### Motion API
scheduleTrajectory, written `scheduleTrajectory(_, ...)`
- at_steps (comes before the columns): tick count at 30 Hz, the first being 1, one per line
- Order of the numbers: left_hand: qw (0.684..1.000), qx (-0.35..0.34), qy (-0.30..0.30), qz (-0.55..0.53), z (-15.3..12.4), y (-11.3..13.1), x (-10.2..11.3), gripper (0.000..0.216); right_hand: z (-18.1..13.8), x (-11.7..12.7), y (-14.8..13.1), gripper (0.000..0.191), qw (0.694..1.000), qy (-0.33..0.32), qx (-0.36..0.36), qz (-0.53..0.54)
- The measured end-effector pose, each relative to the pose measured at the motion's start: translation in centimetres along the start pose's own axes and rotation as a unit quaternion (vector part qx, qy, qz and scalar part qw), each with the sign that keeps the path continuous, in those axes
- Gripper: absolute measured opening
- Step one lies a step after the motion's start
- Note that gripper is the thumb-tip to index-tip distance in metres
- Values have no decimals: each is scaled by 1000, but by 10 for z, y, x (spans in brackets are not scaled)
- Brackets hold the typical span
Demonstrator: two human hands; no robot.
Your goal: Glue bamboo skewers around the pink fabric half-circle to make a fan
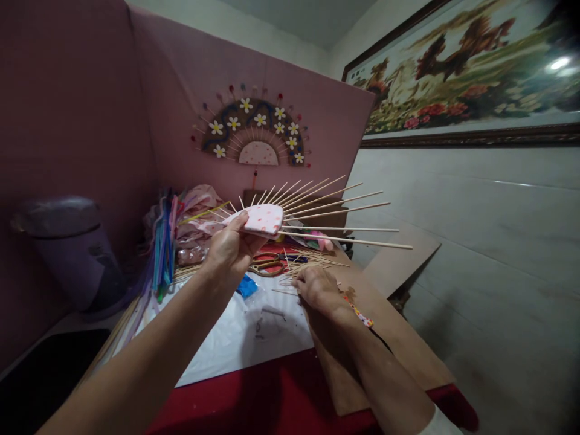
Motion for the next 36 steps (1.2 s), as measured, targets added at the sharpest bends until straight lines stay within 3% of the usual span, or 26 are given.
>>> scheduleTrajectory(5,1000,8,3,1,2,-1,2,22,-5,11,-6,26,994,102,1,43)
scheduleTrajectory(8,1000,12,18,0,3,-2,3,22,-9,14,-8,18,979,163,56,113)
scheduleTrajectory(11,1000,9,14,1,4,-2,3,21,-9,13,-8,14,962,180,95,183)
scheduleTrajectory(13,1000,2,4,5,4,-3,2,21,-7,9,-7,19,950,143,84,266)
scheduleTrajectory(16,1000,0,-4,11,3,-3,2,21,-2,-4,-5,27,913,-6,44,406)
scheduleTrajectory(18,1000,4,2,14,3,-3,2,22,-2,-10,-5,28,896,-65,37,437)
scheduleTrajectory(20,1000,4,11,15,3,-3,3,23,-2,-10,-6,28,896,-60,54,436)
scheduleTrajectory(24,1000,3,8,17,4,-3,3,22,-7,-1,-10,33,912,21,130,389)
scheduleTrajectory(27,1000,2,-4,18,5,-3,3,22,-9,2,-13,36,902,53,156,398)
scheduleTrajectory(36,1000,-5,5,25,4,-2,3,19,-7,-4,-19,18,822,-110,162,535)
Point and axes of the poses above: each hand's wrist, its own z-axis towards the middle knuckle, its own x-axis out of the back of the hand, y = z × x, the point moved 3 cm from there along z, towards the middle knuckle, and after that the axes turned 3 degrees about -y, right-handed, at the moved point
